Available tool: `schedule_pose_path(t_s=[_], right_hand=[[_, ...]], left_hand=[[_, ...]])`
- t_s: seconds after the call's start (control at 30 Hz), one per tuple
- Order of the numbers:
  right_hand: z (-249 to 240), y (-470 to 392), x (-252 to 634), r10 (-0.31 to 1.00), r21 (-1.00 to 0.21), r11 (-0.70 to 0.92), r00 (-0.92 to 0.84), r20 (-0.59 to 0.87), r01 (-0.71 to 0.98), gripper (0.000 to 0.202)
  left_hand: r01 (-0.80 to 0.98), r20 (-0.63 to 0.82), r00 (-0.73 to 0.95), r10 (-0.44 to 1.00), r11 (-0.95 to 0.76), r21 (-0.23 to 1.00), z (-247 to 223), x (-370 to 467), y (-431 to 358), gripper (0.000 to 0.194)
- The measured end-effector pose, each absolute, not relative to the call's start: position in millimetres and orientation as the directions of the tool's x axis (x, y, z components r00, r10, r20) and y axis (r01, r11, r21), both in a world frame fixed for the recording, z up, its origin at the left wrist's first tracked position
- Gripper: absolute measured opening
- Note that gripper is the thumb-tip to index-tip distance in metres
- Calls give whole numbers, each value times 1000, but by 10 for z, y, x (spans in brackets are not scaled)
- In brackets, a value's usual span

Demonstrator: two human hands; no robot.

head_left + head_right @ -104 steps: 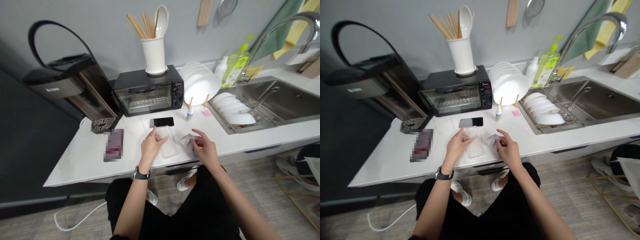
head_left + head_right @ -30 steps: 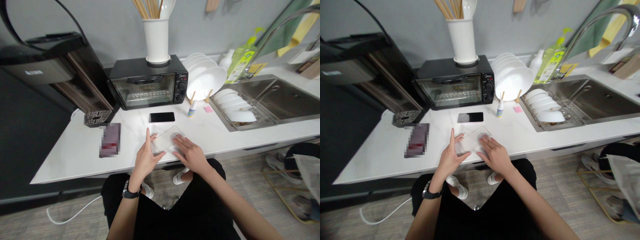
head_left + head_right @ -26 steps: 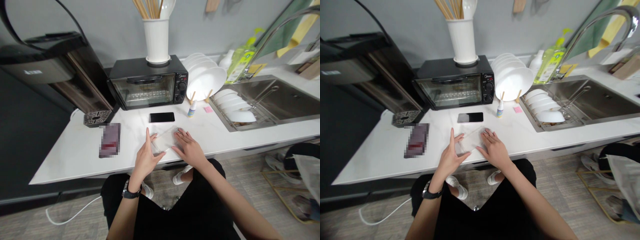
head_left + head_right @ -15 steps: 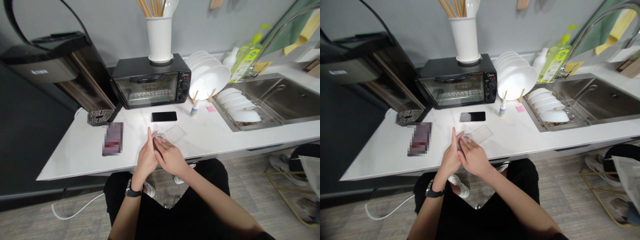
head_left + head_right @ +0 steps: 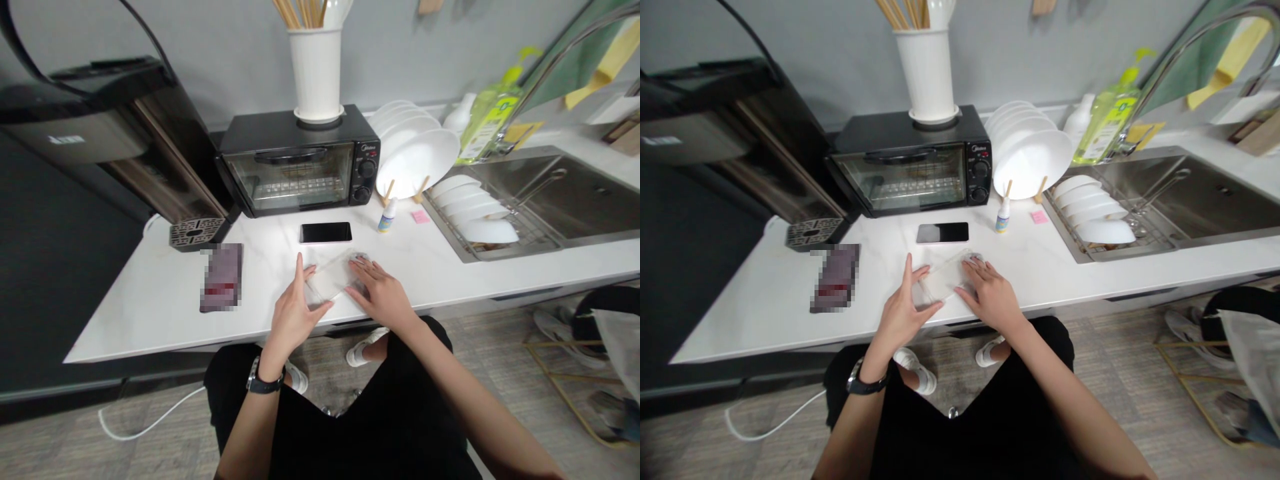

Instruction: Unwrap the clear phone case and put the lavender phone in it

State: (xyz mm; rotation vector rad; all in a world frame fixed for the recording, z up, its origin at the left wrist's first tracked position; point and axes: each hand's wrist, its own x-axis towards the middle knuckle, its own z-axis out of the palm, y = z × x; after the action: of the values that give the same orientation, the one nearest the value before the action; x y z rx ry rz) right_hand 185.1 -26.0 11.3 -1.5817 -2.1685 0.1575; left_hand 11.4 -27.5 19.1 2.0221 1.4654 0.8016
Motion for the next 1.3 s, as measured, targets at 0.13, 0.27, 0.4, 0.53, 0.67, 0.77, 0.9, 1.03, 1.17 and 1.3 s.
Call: schedule_pose_path(t_s=[0.13,0.27,0.4,0.53,0.67,0.77,0.9,1.03,1.17,1.3], right_hand=[[94,-149,1600,933,-381,288,-168,320,879,51],[131,-231,1286,917,-420,363,-239,319,832,50],[183,-426,1169,895,-448,435,-323,307,781,42],[201,-551,1306,889,-462,457,-370,270,760,41],[177,-495,1607,917,-443,390,-299,262,807,37],[145,-367,1787,938,-410,306,-198,286,859,37],[132,-251,1737,933,-396,309,-194,305,865,43],[141,-275,1494,915,-442,390,-284,288,808,43],[118,-326,1369,907,-487,419,-333,258,767,41],[115,-345,1424,893,-509,450,-391,224,734,37]], left_hand=[[646,168,244,955,-290,706,183,119,-268,81],[645,179,257,950,-306,700,174,104,-274,79],[651,206,262,943,-330,684,153,84,-288,73],[647,206,256,944,-326,689,141,104,-294,80],[657,171,243,955,-292,695,175,138,-297,81],[662,157,254,954,-290,691,204,149,-291,78],[656,160,258,953,-294,695,199,155,-275,78],[647,176,247,953,-298,702,154,159,-269,78],[663,134,250,959,-270,698,107,150,-251,77],[684,82,259,963,-242,688,108,148,-210,79]])
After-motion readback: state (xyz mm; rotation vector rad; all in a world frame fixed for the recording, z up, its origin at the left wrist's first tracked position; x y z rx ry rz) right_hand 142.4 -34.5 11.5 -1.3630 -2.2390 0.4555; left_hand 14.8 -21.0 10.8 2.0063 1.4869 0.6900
